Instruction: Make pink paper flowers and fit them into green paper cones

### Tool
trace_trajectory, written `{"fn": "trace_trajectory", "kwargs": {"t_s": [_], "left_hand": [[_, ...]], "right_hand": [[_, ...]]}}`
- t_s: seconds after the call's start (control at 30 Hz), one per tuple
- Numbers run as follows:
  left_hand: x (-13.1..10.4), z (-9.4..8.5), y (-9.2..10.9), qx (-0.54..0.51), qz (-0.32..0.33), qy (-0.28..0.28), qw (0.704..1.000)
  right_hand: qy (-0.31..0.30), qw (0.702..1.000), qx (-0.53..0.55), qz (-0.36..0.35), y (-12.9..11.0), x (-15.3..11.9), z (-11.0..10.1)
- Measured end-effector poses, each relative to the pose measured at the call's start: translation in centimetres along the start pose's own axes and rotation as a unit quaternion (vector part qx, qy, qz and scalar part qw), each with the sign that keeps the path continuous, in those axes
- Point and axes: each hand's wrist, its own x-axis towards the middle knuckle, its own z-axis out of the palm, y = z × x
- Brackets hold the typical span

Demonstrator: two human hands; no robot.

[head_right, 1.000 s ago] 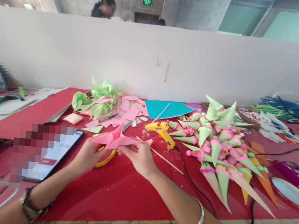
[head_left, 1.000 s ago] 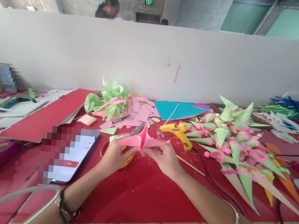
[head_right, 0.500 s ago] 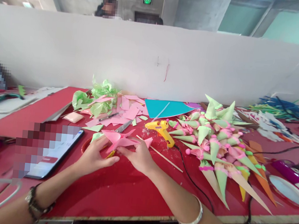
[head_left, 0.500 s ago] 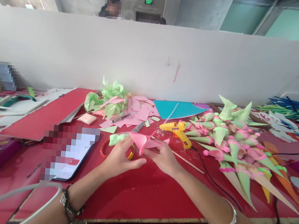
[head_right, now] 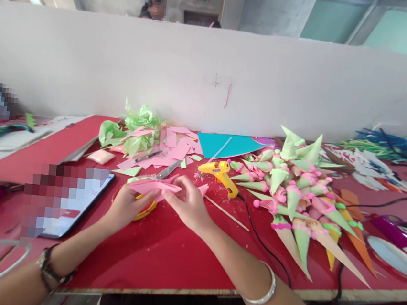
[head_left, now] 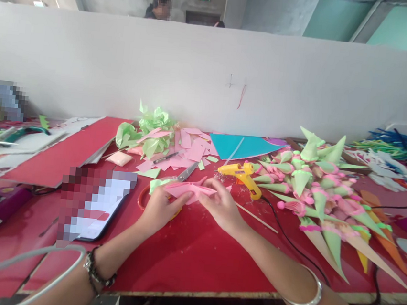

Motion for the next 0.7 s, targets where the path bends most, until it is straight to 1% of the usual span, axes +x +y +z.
{"fn": "trace_trajectory", "kwargs": {"t_s": [0.07, 0.1, 0.17, 0.23, 0.3, 0.37, 0.43, 0.57, 0.7], "left_hand": [[-0.03, 0.05, 0.07, -0.002, -0.020, -0.006, 1.000], [-0.05, 0.07, 0.14, -0.004, -0.025, -0.009, 1.000], [-0.06, 0.07, 0.31, -0.012, -0.027, -0.017, 0.999], [-0.02, 0.00, 0.50, -0.029, -0.023, -0.027, 0.999], [0.04, -0.09, 0.62, -0.045, -0.027, -0.039, 0.998], [0.06, -0.14, 0.55, -0.052, -0.037, -0.048, 0.997], [0.03, -0.12, 0.30, -0.046, -0.038, -0.049, 0.997], [-0.10, 0.04, -0.23, -0.022, -0.012, -0.065, 0.998], [-0.19, 0.12, -0.12, 0.015, 0.003, -0.081, 0.997]], "right_hand": [[0.045, 0.999, 0.002, -0.014, -0.10, 0.15, -0.32], [0.049, 0.999, -0.001, -0.020, -0.14, 0.21, -0.47], [0.029, 0.999, -0.015, -0.022, -0.24, 0.26, -0.67], [0.001, 0.999, -0.033, -0.003, -0.33, 0.22, -0.74], [-0.013, 0.999, -0.040, 0.022, -0.42, 0.16, -0.73], [-0.021, 0.998, -0.040, 0.032, -0.49, 0.13, -0.71], [-0.029, 0.998, -0.046, 0.016, -0.55, 0.14, -0.74], [-0.043, 0.996, -0.079, -0.026, -0.66, 0.20, -0.88], [-0.050, 0.989, -0.127, -0.048, -0.80, 0.10, -0.85]]}}
